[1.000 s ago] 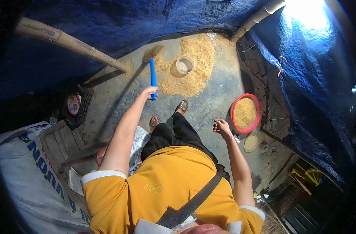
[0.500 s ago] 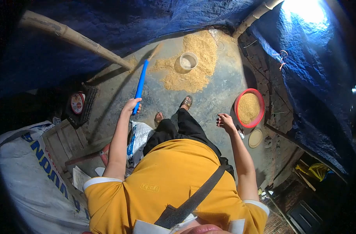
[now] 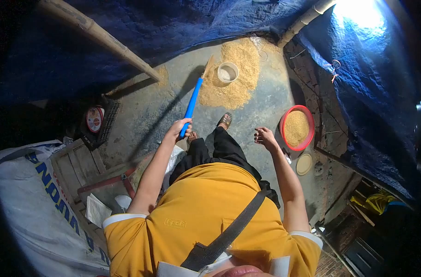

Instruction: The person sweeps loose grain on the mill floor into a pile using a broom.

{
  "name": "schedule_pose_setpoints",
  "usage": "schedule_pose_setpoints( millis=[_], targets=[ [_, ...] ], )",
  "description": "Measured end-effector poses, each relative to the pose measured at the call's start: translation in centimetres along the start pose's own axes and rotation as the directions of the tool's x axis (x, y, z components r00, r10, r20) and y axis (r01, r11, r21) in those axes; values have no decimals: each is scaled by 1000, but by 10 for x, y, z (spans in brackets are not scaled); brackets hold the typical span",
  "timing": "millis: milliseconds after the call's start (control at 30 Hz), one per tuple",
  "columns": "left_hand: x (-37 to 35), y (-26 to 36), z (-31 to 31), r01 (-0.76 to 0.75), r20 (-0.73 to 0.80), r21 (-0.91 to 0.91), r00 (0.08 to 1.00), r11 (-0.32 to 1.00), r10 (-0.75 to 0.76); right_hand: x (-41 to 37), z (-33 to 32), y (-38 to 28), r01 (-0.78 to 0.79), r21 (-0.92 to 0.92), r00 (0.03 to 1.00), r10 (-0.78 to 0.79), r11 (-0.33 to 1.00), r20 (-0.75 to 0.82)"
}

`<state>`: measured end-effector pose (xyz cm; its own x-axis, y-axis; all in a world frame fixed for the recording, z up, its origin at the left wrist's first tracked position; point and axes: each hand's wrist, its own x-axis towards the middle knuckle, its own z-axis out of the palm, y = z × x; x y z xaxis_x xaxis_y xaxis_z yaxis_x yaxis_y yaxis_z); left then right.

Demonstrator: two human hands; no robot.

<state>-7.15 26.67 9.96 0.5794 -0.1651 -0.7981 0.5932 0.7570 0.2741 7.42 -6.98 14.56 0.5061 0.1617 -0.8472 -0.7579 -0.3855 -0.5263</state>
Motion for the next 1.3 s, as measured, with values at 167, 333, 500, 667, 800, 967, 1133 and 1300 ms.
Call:
schedule_pose_setpoints(
  millis=[167,333,500,667,800,967,1133,1300],
  targets=[
    [-56,8,-27,-5,-17,-33,1000,999,4,1,5,16,26,24,999,-27,999,31],
    [-17,7,-43,182,-11,-258,981,949,-191,-11,18,37,-1,69,1000,0,998,15],
    [8,-19,-2,252,50,-276,968,928,-248,-28,29,46,-28,122,999,25,992,27],
    [-38,-9,40,76,79,-221,995,972,-60,-34,27,39,8,107,999,-13,994,46],
    [-59,-16,70,-63,26,264,998,962,59,-38,31,26,0,197,991,-27,980,133],
    [-44,-16,124,-78,121,277,992,958,46,-51,68,-17,-61,211,950,-8,976,313],
    [-20,-32,205,48,373,305,913,951,-165,-31,68,-51,-230,560,847,-119,796,518],
    [23,-3,238,-88,327,748,911,657,-250,-3,-16,-59,-363,836,859,-201,412,472]
  ],
)
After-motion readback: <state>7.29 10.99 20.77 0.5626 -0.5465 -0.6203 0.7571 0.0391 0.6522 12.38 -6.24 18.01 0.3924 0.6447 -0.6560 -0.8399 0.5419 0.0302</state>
